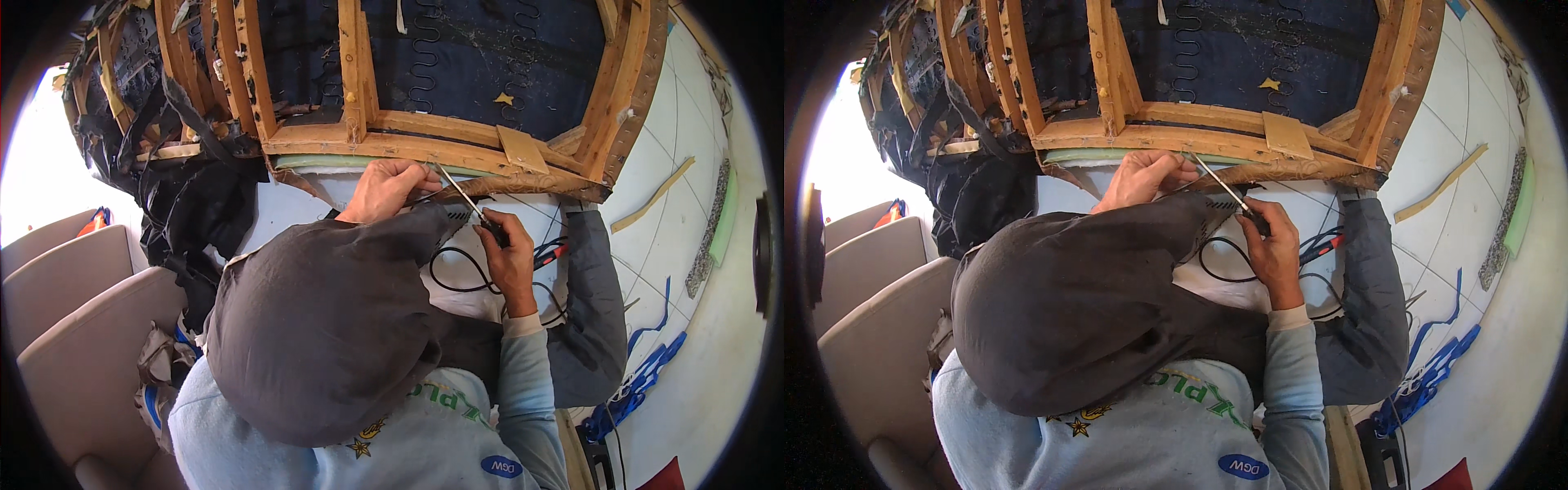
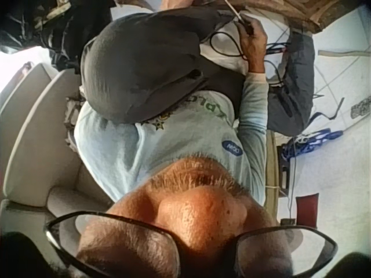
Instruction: The person sits on the floor and uses a screwdriver to remove staples from the wooden frame of an overturned sofa. They then use a hammer to pry and remove remaining staples and debris from the frame's edge.
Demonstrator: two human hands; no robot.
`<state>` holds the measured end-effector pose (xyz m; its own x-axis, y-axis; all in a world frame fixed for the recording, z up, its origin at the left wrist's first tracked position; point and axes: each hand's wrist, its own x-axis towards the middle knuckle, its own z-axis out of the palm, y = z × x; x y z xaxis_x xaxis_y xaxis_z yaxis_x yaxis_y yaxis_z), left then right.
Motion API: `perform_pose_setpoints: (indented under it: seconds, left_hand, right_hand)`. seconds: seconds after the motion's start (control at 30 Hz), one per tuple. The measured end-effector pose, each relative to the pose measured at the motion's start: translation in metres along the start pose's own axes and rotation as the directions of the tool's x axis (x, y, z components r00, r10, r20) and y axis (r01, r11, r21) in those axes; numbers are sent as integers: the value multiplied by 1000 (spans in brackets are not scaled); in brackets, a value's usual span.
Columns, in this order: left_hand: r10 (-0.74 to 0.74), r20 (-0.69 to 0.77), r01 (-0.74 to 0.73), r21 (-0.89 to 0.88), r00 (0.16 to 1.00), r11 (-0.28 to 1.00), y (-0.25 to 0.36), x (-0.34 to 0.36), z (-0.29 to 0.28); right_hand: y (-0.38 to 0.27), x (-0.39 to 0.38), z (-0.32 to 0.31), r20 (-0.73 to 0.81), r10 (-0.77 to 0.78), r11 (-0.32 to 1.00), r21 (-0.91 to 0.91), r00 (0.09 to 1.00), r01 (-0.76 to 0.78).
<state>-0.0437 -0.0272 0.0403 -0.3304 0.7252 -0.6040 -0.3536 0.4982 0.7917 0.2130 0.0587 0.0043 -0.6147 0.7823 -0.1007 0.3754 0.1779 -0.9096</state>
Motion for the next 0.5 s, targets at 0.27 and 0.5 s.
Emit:
perform_pose_setpoints:
  seconds: [0.27,0.5]
  left_hand:
    - [113,-59,-104,129,992,986,7,-4,0]
    - [341,-110,-240,514,934,823,12,-5,0]
  right_hand:
    - [-15,18,-11,30,-107,989,-97,994,110]
    - [-16,27,-20,93,-138,984,-98,986,147]
